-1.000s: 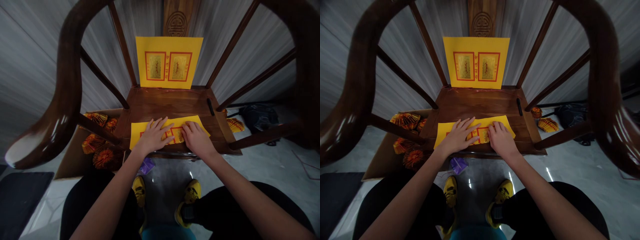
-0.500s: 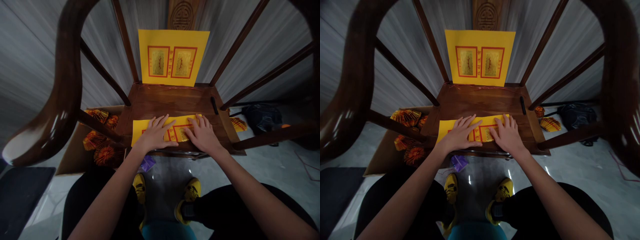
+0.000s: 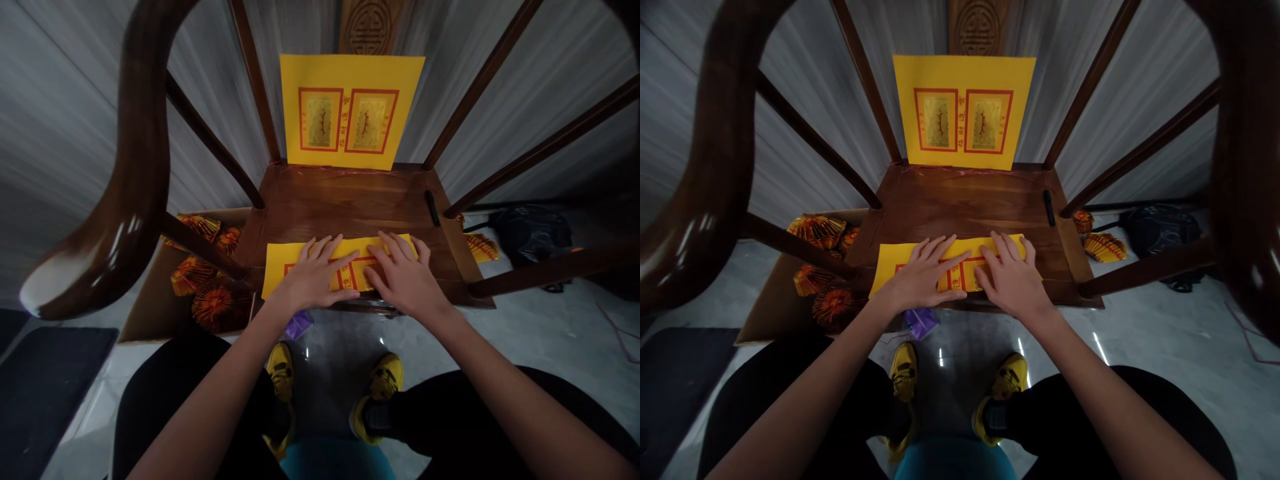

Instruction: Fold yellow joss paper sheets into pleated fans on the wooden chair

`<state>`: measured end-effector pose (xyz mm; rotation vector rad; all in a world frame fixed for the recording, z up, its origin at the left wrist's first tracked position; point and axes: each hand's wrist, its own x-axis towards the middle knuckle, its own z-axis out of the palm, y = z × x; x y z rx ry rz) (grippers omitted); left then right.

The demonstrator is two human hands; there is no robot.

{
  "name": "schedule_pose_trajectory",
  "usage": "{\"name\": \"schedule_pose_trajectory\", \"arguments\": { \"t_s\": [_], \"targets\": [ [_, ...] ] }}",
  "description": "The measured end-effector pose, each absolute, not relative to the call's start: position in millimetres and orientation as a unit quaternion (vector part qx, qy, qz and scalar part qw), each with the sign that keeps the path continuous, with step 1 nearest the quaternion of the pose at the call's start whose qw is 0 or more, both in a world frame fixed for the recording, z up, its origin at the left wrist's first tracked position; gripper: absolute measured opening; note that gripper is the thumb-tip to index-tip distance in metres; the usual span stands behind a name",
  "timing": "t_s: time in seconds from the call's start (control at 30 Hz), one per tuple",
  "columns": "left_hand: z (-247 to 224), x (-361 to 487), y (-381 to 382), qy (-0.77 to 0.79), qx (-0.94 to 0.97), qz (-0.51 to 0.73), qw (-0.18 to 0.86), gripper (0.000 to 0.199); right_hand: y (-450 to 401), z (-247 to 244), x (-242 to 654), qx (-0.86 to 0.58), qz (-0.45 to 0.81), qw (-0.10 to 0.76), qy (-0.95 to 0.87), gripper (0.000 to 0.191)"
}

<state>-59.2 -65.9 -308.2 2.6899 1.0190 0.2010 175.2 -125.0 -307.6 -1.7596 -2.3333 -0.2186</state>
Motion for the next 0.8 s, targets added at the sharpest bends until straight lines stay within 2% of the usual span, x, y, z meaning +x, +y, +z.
{"name": "schedule_pose_trajectory", "arguments": {
  "t_s": [0.2,0.4,0.5,0.57,0.67,0.7,0.73,0.8],
  "targets": [
    [-309,-58,-68,0.314,0.942,0.07,0.098,0.083,-108,-319,173,-0.558,0.019,0.11,-0.822,0.064],
    [-316,-58,-79,0.308,0.948,0.061,0.055,0.097,-109,-321,175,-0.565,0.043,0.109,-0.817,0.066],
    [-318,-59,-84,0.317,0.947,0.039,0.047,0.093,-115,-320,175,-0.557,0.06,0.093,-0.823,0.073],
    [-317,-60,-87,0.314,0.947,0.023,0.059,0.087,-121,-320,176,-0.543,0.075,0.082,-0.832,0.084],
    [-307,-63,-91,0.303,0.948,0.002,0.094,0.079,-131,-319,179,-0.51,0.099,0.058,-0.852,0.114],
    [-302,-64,-92,0.304,0.947,0.0,0.106,0.077,-133,-316,181,-0.504,0.104,0.051,-0.856,0.117],
    [-295,-65,-93,0.308,0.944,0.003,0.118,0.075,-134,-311,182,-0.502,0.108,0.046,-0.857,0.113],
    [-278,-66,-94,0.328,0.935,0.018,0.136,0.068,-132,-295,185,-0.503,0.118,0.041,-0.855,0.089]
  ]
}}
